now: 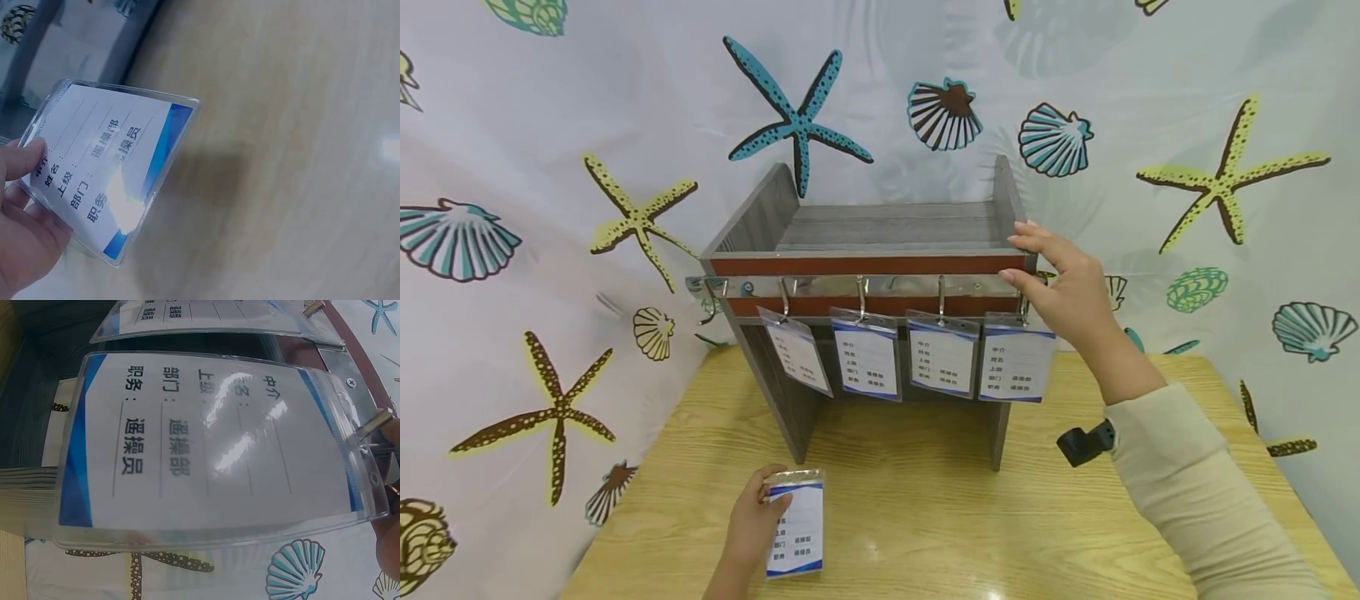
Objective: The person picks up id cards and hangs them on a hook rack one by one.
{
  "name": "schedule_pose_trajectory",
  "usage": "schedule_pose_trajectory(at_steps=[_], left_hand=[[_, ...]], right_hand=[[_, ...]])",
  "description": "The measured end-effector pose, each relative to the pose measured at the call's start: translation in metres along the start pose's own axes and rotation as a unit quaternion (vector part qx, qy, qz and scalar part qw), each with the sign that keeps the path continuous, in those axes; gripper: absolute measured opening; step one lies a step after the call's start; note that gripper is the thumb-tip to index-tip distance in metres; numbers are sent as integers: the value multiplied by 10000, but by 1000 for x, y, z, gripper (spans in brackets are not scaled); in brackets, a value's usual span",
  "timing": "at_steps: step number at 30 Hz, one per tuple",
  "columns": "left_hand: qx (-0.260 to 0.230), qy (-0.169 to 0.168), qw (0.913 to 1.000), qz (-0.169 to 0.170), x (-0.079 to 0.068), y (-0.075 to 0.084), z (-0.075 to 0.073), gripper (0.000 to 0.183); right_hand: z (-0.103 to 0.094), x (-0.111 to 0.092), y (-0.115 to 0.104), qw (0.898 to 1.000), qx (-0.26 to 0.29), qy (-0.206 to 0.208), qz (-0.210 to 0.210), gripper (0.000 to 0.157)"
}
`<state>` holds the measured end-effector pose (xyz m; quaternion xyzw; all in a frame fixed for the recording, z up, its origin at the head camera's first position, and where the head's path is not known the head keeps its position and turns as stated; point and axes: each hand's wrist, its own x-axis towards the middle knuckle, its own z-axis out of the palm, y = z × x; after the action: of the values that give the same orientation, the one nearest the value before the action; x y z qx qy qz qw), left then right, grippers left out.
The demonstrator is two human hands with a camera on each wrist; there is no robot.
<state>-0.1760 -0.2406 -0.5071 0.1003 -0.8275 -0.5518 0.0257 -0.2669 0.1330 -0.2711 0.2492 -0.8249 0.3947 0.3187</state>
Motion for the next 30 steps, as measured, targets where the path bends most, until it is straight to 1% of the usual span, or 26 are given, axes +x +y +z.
schedule_pose_trajectory(at_steps=[4, 6, 9, 11, 17, 24, 27, 30], left_hand=[[-142, 28, 9999, 93, 1, 20, -6, 37], [-115, 69, 9998, 164, 1, 30, -9, 37], [-80, 98, 9998, 143, 1, 43, -13, 37], [-24, 126, 9996, 249, 1, 51, -17, 37], [-86, 172, 9981, 588, 2, 69, -24, 38], [-314, 135, 9979, 557, 1, 89, -28, 35], [-365, 147, 9972, 639, 1, 97, -31, 35], [-289, 116, 9967, 752, 1, 104, -35, 34]], right_hand=[[0, 1, 0, 10000, -92, 18, -27, 37], [0, 1, 0, 9999, -125, 30, -58, 37], [1, 1, 0, 9999, -112, 46, -97, 36], [1, 1, -1, 9999, -71, 47, -98, 36], [1, 1, 0, 10000, -17, 38, -70, 35], [1, 1, 0, 9999, -36, 70, -94, 35], [2, 2, 1, 9999, -12, 58, -88, 34], [2, 2, 0, 9999, 41, 52, -77, 32]])
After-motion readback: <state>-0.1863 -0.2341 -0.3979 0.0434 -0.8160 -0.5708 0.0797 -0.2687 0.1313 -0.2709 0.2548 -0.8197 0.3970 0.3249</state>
